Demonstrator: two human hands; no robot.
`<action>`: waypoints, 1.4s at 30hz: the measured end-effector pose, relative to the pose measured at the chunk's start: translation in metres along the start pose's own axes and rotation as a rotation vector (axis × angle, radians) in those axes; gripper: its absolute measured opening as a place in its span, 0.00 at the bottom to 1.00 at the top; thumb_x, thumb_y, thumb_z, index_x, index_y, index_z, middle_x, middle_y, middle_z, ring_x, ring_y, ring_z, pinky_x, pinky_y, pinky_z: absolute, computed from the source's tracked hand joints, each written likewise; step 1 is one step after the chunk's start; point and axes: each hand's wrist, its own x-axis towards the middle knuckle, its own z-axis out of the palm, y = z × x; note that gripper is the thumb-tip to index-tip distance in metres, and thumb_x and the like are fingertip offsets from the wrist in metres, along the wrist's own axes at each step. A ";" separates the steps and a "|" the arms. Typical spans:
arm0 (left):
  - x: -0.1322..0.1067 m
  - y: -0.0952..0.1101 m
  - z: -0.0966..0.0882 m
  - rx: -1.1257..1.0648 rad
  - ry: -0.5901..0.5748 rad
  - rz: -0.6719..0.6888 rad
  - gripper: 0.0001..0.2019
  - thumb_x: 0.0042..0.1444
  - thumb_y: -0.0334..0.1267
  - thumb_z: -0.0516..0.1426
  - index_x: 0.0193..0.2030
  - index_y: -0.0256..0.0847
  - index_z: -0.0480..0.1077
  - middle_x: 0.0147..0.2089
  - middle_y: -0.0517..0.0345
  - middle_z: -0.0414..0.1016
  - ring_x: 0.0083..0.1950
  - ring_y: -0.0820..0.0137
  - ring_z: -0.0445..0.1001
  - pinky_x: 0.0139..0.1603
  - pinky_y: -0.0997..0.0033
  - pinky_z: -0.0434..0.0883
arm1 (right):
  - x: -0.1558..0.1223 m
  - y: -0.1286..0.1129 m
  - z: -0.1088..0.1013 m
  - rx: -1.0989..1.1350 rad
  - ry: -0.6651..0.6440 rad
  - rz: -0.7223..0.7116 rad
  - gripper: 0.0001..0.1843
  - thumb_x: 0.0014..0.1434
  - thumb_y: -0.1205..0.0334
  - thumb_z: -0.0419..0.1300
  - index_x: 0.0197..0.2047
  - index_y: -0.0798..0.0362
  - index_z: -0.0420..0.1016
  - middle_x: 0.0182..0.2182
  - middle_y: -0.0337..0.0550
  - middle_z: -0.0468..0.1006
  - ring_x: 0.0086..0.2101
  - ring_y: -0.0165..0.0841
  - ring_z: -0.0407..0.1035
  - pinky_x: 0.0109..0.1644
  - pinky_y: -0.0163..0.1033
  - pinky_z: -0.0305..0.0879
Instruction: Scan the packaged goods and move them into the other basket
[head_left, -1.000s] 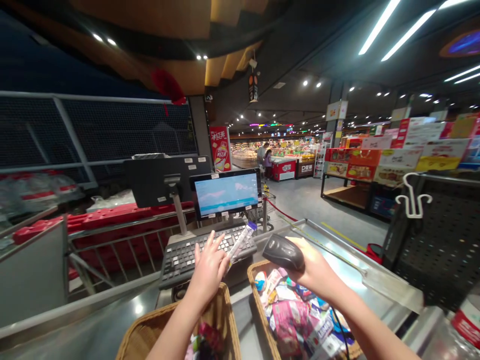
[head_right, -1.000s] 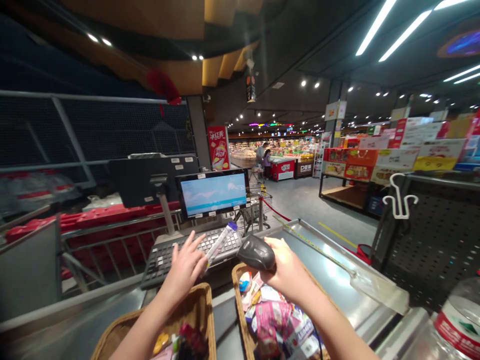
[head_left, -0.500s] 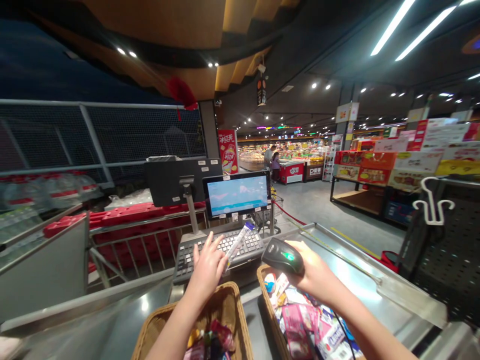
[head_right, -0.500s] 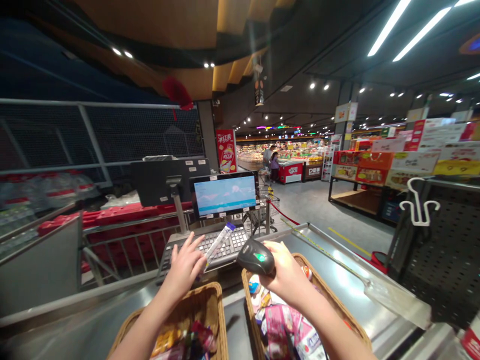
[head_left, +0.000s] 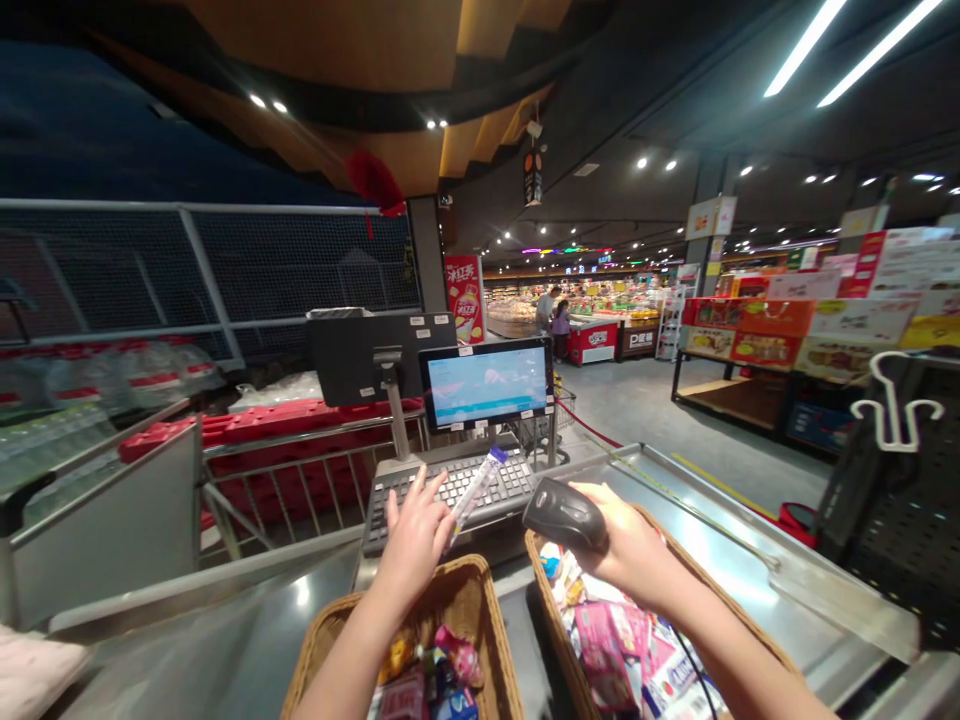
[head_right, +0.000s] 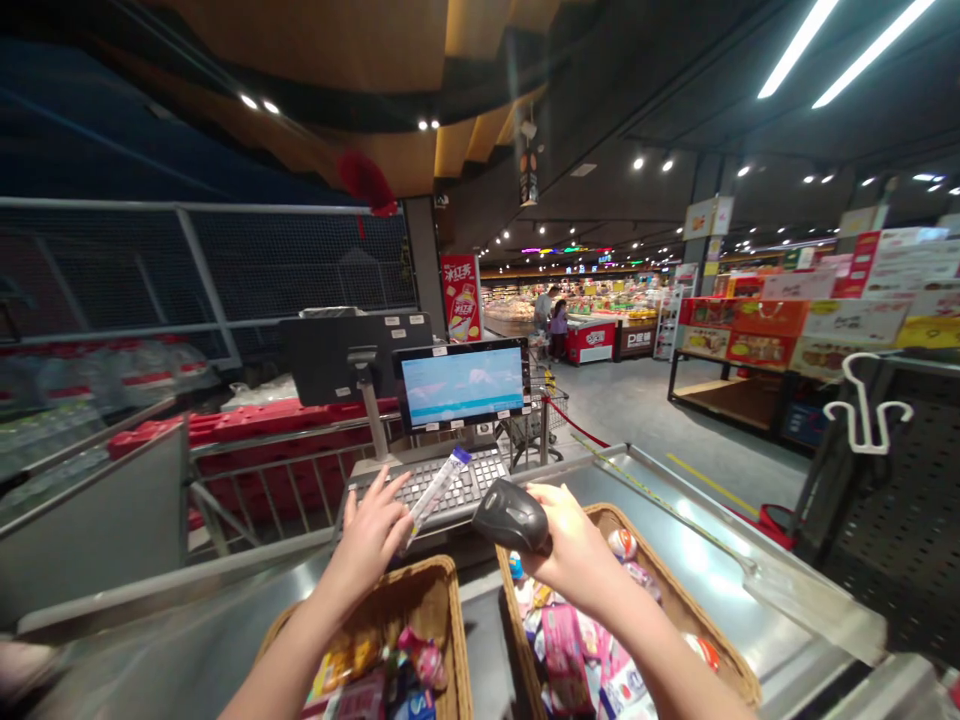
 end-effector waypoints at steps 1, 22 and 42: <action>-0.001 -0.001 0.000 0.002 -0.002 -0.006 0.16 0.64 0.38 0.46 0.29 0.41 0.70 0.67 0.53 0.62 0.73 0.53 0.45 0.64 0.27 0.44 | 0.001 -0.001 0.001 -0.002 -0.001 0.001 0.29 0.47 0.70 0.58 0.55 0.51 0.72 0.53 0.50 0.74 0.53 0.45 0.67 0.59 0.51 0.61; -0.080 -0.055 0.013 0.012 -0.199 -0.185 0.13 0.62 0.37 0.48 0.30 0.42 0.71 0.67 0.55 0.62 0.73 0.54 0.44 0.66 0.30 0.43 | 0.013 -0.039 0.057 0.073 -0.195 -0.051 0.12 0.42 0.75 0.57 0.30 0.51 0.73 0.38 0.44 0.75 0.46 0.41 0.67 0.52 0.44 0.65; -0.171 -0.127 0.072 0.124 -0.400 -0.162 0.13 0.56 0.30 0.51 0.31 0.43 0.77 0.62 0.49 0.69 0.71 0.54 0.52 0.69 0.36 0.37 | 0.007 -0.073 0.108 0.117 -0.349 0.006 0.17 0.42 0.74 0.57 0.37 0.51 0.74 0.40 0.43 0.76 0.43 0.39 0.69 0.48 0.42 0.64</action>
